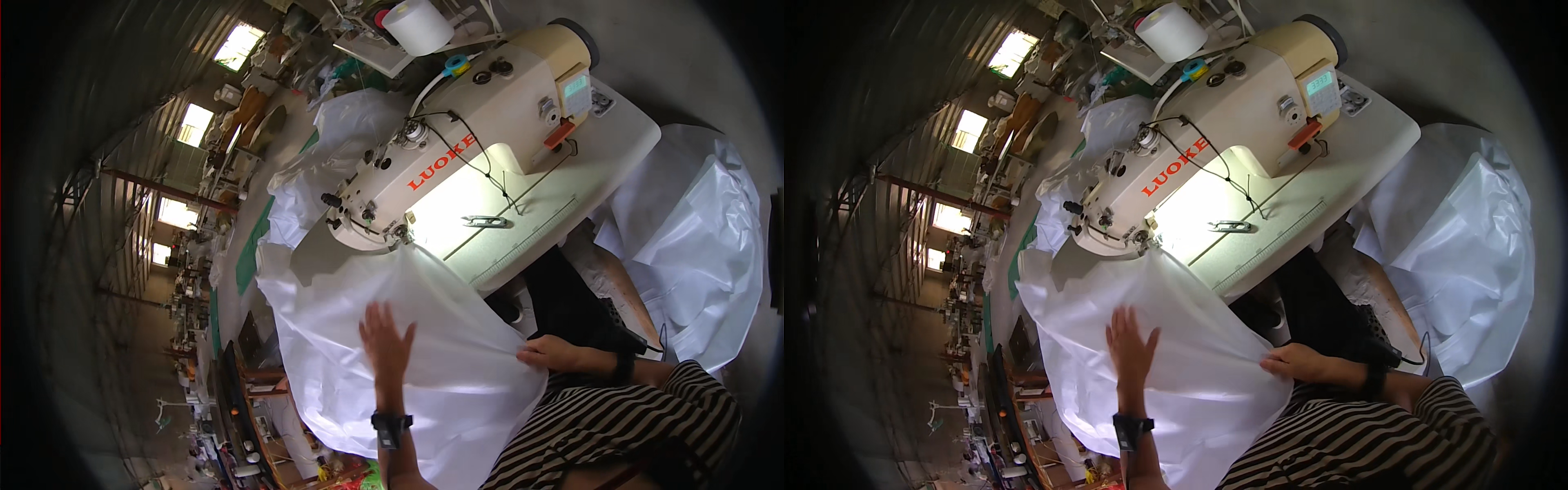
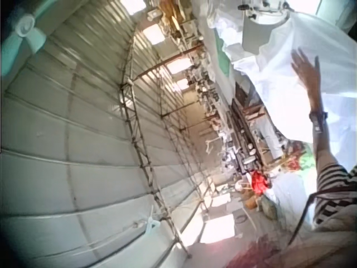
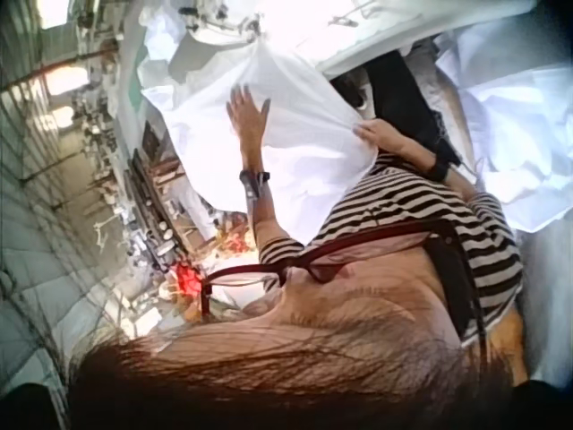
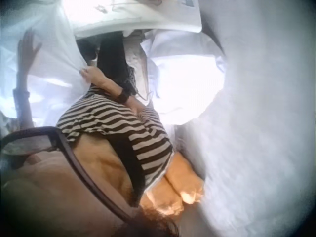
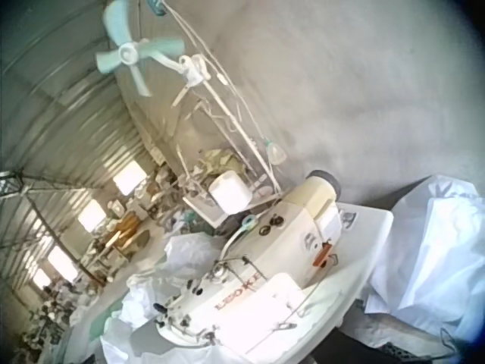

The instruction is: Sewing large white plastic sheets using an industrial sewing machine on a factory floor.

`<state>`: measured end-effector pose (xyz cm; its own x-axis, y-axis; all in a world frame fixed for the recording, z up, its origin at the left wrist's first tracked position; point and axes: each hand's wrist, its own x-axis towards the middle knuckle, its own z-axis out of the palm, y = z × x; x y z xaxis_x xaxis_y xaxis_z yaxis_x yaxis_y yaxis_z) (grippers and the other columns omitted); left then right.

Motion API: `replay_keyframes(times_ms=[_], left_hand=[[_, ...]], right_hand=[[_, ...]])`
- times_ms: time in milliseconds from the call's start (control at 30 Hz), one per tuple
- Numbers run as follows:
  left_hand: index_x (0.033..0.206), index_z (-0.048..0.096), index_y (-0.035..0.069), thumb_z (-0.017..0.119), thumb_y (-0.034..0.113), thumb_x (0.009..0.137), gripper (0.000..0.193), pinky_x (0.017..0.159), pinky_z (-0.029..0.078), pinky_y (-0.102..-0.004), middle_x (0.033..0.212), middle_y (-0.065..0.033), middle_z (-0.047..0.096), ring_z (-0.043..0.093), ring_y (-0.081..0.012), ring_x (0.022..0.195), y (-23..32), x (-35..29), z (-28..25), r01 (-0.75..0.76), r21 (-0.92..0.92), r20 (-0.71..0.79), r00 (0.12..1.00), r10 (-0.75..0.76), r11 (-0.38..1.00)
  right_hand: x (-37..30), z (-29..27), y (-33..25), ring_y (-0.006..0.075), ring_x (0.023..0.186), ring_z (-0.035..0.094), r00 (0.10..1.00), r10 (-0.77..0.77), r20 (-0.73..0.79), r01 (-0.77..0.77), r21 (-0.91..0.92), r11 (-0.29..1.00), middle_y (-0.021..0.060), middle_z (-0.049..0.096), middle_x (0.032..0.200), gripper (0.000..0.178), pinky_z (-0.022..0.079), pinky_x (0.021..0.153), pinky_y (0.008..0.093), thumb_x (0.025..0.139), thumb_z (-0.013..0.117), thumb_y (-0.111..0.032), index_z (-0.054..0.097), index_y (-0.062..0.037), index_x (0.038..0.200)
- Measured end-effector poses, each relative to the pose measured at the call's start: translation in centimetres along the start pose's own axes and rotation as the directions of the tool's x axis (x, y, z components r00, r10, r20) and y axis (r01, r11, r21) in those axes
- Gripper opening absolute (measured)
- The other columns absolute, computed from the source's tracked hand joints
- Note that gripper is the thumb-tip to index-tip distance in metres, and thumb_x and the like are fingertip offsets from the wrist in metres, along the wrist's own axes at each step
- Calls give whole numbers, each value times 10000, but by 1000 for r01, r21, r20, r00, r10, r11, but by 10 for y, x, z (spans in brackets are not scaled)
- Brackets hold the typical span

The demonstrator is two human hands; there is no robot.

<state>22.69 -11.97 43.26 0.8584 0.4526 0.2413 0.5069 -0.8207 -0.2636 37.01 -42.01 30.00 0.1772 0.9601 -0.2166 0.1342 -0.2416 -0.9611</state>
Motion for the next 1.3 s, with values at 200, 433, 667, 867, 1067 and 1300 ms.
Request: replay_keyframes(times_ms=[200,433,667,867,1067,1300], left_hand=[[1229,580,4,653,169,871,401,954,498,-424,1240,-157,618,600,-332,1122,-7,4,13,-29,-264,238,967,94,964],[1346,557,94,507,209,955,410,1111,323,-508,1441,-95,511,439,-332,1349,45,48,78,-169,-416,-164,980,109,894],[1331,584,123,499,185,964,382,1131,315,-462,1429,-64,528,444,-315,1345,49,50,68,-168,-372,-162,980,114,913],[1331,585,129,489,192,970,379,1124,317,-476,1420,-71,533,442,-326,1344,49,47,71,-153,-357,-137,984,110,922],[1327,579,112,531,186,954,383,1107,333,-485,1406,-82,542,462,-326,1322,44,54,70,-170,-363,-163,980,117,916],[1321,578,99,605,173,913,415,1070,357,-472,1362,-76,578,487,-286,1288,22,85,80,-162,-439,-152,983,104,884]], right_hand=[[-2,-2,7,219,734,647,995,103,-2,-102,75,992,122,661,779,486,498,717,343,1009,480,-461,665,-19,930],[10,-1,20,217,860,643,977,-16,-214,87,325,942,126,674,912,454,497,782,324,1019,474,-419,660,-12,945],[66,-24,-31,177,1006,647,934,-96,-343,198,274,941,126,685,1046,276,500,860,313,976,591,-186,602,14,1165],[52,-33,-60,302,841,696,957,-64,-283,53,-48,997,190,684,907,368,537,748,363,966,584,-187,540,-4,1282],[73,-22,-89,245,573,645,795,-480,-371,228,-551,803,140,636,730,434,521,521,318,921,576,-129,528,16,1327],[79,-20,-84,231,534,603,891,-388,-238,31,-819,573,64,592,679,330,482,475,343,872,626,-164,640,-61,1185]])
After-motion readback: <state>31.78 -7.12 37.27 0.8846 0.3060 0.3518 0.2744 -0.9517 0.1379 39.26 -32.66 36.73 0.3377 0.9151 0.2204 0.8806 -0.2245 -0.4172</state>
